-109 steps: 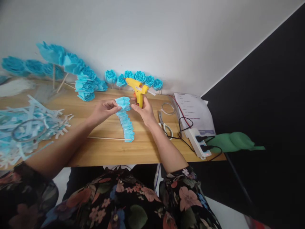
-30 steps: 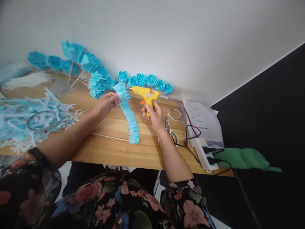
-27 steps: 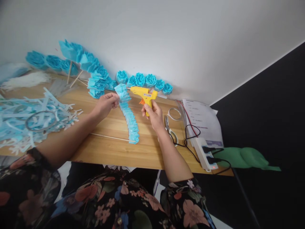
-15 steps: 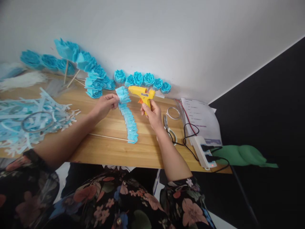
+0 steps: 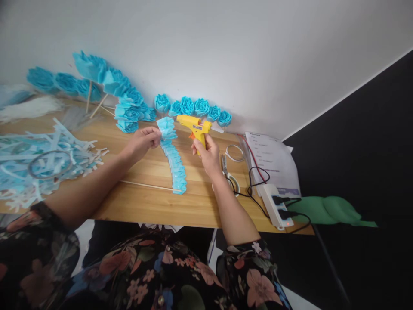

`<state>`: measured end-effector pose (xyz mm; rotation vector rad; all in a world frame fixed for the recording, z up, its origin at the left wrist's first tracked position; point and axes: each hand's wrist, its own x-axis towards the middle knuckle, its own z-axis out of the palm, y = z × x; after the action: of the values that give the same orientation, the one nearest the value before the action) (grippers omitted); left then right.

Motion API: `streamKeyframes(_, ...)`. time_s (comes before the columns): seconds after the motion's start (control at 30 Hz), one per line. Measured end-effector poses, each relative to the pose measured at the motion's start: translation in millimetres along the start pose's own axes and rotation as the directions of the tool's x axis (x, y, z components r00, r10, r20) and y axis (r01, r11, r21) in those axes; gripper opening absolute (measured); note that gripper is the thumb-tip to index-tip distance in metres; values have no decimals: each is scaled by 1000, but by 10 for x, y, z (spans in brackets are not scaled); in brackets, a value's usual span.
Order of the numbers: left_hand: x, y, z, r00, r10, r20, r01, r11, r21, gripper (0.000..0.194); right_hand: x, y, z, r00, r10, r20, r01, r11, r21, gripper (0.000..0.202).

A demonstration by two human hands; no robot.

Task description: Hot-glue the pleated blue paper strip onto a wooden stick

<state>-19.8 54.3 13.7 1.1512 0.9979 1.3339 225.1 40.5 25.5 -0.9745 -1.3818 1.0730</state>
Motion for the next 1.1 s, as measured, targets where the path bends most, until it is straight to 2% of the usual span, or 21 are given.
streamKeyframes(0.2,11,-4,1,1000,-9,-8,9,999,-33,19,10,1,-24,999,-21,-26,21,1000,7,41)
streamKeyframes(0.47,14,-8,16,999,-22,-25,20,998,-54,15,3,1,3,999,-26,28,27,999,-31,45)
streamKeyframes(0.67,25,-24,-7,1000,-2,-9,2,999,-49,17,20,26,-21,1000,-13,0,13,1000,-12,45)
streamKeyframes(0.93,27,-26,-9,1000,16,-12,-17,999,-51,23,-27,-38,11,994,-60,88,60,998,-5,50)
streamKeyframes(1.1,25,-23,-9,1000,10,-10,-10,999,-35,21,-20,-24,26,993,-59,99,61,998,-16,50)
